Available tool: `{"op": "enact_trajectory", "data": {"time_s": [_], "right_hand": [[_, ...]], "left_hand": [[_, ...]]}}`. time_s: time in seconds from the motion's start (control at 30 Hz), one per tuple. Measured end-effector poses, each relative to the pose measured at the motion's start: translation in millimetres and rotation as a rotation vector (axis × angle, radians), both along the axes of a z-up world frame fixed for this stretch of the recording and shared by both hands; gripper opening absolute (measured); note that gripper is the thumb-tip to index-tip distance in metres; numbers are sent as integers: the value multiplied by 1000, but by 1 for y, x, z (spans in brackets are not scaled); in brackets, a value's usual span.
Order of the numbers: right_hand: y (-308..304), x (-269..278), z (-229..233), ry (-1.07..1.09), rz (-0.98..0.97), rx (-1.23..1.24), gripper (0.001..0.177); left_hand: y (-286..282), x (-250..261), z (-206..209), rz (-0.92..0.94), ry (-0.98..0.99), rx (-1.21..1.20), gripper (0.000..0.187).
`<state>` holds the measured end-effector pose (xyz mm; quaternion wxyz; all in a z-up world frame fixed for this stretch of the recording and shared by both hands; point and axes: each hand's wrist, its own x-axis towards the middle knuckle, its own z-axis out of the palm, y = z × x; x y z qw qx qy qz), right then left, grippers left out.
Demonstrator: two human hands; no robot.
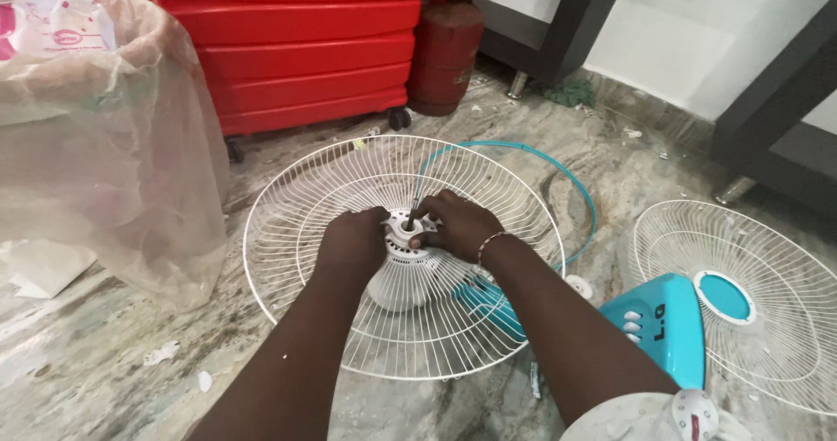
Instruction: The person assembles a table fan by attaching the front grill, securing it with a screwdriver, and then installing the fan blades onto the motor hub. The person uses a screwdriver to tighten the grill and then places the blades by hand.
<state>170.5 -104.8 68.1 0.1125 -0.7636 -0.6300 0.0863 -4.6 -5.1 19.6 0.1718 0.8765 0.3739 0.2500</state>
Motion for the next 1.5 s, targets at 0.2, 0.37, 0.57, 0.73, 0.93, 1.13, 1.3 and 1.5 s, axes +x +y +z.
{"op": "enact_trajectory", "data": {"time_s": [0.2, 0.37, 0.57, 0.73, 0.93, 1.13, 1.3, 1.5], "right_hand": [[5, 21, -13, 121, 88, 32, 30], [8, 31, -25, 105, 89, 44, 32], [11, 35, -30, 157, 86, 36, 34], [12, 35, -23, 134, 62, 4, 42], [4, 33, -18, 270, 40, -35, 55], [4, 30, -16, 251, 55, -50, 61], [1, 26, -16, 260, 54, -62, 63], [1, 20, -8, 248, 8, -109, 58]], "left_hand": [[-10, -10, 31, -90, 141, -144, 67], [-22, -6, 38, -62, 174, -130, 77], [-15, 2, 28, -22, 156, -63, 68], [-10, 5, 30, 11, 192, -141, 69], [-13, 4, 34, 8, 138, -186, 77], [-17, -1, 37, -2, 109, -220, 74], [-20, 0, 35, 3, 148, -182, 67], [-20, 3, 37, 13, 194, -199, 65]]}}
